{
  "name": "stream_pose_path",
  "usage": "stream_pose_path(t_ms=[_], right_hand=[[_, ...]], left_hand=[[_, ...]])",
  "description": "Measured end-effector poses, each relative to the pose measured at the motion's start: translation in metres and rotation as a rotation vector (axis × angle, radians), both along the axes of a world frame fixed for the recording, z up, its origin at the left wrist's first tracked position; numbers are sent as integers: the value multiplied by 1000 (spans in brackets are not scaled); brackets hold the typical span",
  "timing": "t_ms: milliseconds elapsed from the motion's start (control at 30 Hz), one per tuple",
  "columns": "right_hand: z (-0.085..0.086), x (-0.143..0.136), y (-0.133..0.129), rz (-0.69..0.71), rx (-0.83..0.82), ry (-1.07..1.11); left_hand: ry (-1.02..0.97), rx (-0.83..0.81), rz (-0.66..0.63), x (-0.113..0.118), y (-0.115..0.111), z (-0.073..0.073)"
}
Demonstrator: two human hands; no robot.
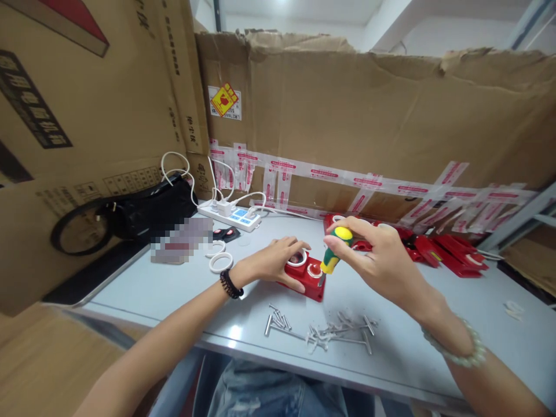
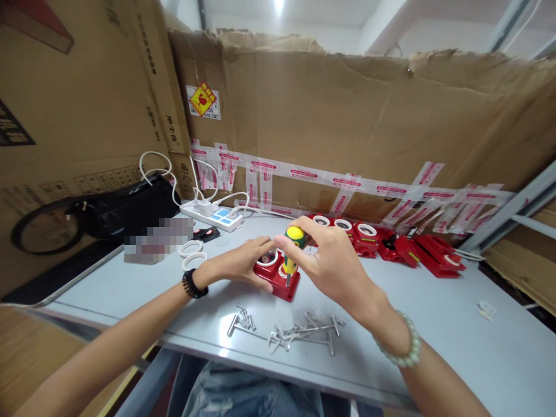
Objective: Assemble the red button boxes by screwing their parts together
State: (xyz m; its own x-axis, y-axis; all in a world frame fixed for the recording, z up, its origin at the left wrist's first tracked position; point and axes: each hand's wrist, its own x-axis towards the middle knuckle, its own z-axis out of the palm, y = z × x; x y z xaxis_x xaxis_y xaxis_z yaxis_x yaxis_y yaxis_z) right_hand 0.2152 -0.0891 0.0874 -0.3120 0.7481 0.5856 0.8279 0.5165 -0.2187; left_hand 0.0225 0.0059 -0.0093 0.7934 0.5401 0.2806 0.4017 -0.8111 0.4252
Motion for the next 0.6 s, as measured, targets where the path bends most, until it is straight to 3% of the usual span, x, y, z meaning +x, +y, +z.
stream_pose_path(t_ms=[133, 200, 333, 400, 533, 600], right_hand=[[-10, -8, 6, -174, 198, -63], [-13, -12, 9, -255, 262, -115], [-13, -16, 7, -362, 283, -180], [-10, -14, 4, -289, 201, -118], [0, 1, -4, 81, -43, 62], [4, 8, -6, 181, -90, 84]], left_hand=[[-264, 64, -20, 9, -19, 23], [-428, 49, 35, 20, -33, 33], [-561, 37, 128, 39, -48, 40], [-585, -2, 138, 43, -48, 41], [-605, -71, 37, 38, -44, 46], [-556, -117, -19, 35, -44, 50]])
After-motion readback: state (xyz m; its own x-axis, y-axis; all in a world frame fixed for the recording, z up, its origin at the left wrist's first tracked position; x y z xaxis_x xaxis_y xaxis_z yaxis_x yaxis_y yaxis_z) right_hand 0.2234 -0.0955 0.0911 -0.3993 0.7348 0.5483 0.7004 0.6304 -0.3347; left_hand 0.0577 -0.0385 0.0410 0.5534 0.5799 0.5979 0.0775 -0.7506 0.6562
